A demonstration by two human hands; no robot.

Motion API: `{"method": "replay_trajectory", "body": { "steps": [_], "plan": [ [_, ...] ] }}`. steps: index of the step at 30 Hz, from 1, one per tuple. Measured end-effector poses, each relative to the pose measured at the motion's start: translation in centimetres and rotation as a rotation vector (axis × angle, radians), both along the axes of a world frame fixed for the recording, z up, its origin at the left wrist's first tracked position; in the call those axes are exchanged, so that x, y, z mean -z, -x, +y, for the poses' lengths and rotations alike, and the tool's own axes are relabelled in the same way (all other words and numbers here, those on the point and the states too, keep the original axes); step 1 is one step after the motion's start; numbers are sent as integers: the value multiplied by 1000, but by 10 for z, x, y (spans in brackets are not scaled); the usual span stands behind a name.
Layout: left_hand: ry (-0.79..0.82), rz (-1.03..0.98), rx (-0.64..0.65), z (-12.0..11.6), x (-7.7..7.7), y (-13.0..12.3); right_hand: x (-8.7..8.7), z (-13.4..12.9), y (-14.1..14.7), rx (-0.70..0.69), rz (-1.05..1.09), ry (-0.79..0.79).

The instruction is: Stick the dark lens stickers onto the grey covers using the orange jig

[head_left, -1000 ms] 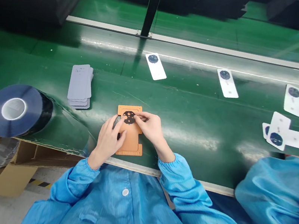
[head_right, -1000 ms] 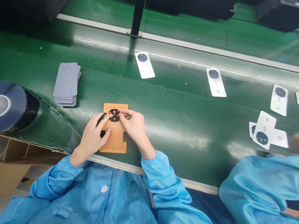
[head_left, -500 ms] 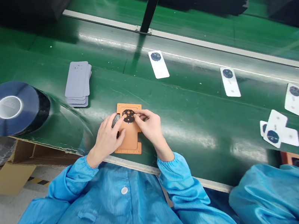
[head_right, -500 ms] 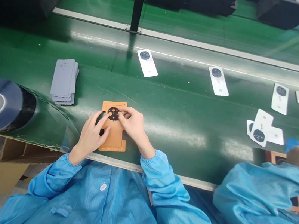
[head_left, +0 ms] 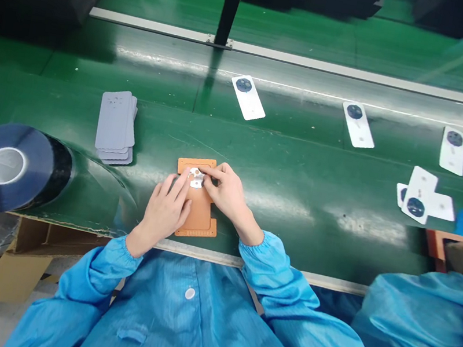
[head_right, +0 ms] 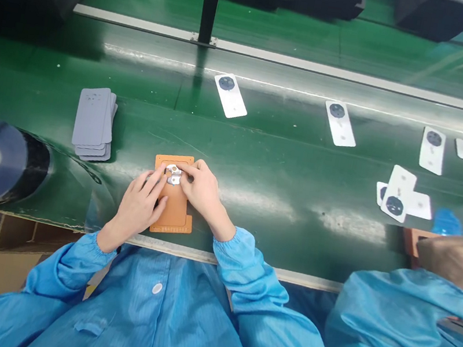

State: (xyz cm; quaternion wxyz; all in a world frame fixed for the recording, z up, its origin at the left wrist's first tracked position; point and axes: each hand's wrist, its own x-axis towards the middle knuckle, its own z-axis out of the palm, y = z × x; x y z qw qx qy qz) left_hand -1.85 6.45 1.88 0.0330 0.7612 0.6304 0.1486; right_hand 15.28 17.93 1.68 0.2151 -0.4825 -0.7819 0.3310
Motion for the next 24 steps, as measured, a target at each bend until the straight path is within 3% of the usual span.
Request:
{"method": "replay_trajectory", "body": {
  "steps": [4, 9, 12, 18, 24],
  "plan": [
    [46, 67, 93, 7, -6, 9, -6, 0, 1, -25, -141, -5],
    [48, 70, 83, 7, -5, 10, -21, 4, -1, -75, -303, 6],
    [45, 44, 67, 3, -3, 8, -27, 8, -5, -115, -289, 74],
    [17, -14, 35, -2, 4, 10, -5, 16, -16, -120, -33, 229],
    [-42, -27, 10, -6, 11, 12, 11, 21, -25, -28, 167, 282]
  ]
}}
